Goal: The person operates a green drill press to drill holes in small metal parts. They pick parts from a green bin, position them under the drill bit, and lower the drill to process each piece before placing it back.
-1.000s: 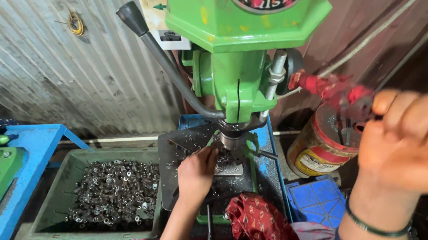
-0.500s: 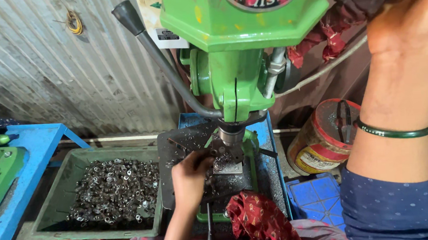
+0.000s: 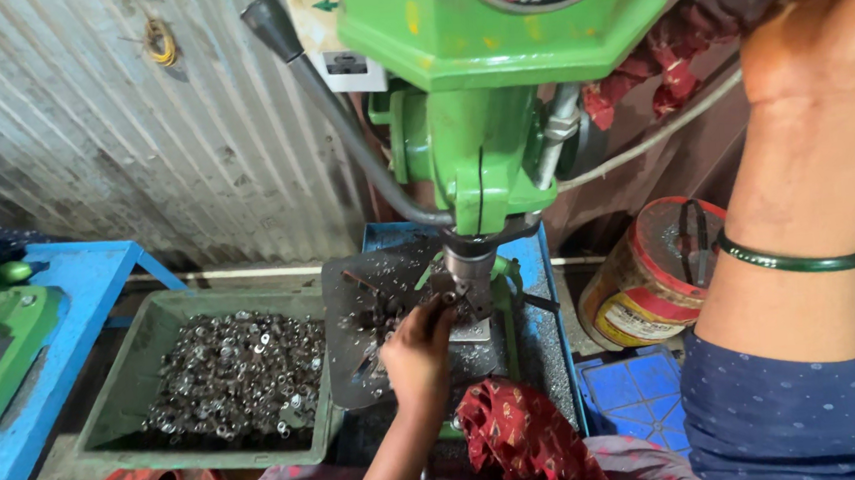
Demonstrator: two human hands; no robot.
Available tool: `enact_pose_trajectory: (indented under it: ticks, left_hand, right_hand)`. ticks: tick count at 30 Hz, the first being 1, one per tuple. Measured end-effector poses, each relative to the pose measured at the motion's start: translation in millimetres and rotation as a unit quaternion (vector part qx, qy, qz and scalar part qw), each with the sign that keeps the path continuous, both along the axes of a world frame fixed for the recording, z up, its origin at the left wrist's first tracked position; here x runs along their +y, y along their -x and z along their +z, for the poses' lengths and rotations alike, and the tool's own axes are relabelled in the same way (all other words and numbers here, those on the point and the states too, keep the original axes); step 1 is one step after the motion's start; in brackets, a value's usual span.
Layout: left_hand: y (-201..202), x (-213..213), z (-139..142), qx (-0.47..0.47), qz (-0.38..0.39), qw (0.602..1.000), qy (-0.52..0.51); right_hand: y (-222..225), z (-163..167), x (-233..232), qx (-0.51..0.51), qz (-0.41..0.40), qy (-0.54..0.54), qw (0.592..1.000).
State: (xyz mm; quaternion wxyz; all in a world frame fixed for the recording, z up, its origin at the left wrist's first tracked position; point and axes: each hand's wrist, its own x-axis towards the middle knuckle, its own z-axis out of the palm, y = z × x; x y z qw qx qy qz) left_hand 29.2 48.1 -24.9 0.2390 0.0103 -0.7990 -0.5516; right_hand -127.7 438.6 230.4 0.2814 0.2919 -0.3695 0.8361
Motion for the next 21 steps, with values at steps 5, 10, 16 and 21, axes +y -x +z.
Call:
enact_pose_trajectory:
  ticks: [5,10,16,21]
  left_hand:
    - [2.1,-3.1,-2.9,0.041,-0.003,0.997,0.068]
    - [-1.9,0.2,-2.1,0.112,0.027,0.921,0.371]
    - [-3.0,16.2,-0.9,-0.003,0.011,0.935,0.353]
    - [-3.7,14.3,3.3,-0.001,0.019,0.933,0.359]
  right_hand:
    - [-31.5,6.8,-29.5,-0.021,-0.012,-0.027,0.999]
    - [-148.8,-50.8,-86.7,0.033,-0.092,-0.064,0.993]
    - [-201.8,-125.7,-89.7,0.109,-0.126,-0.027,0.986]
    - [-200.3,-131.1,-88.3,0.11,-0.146,-0.003,0.983]
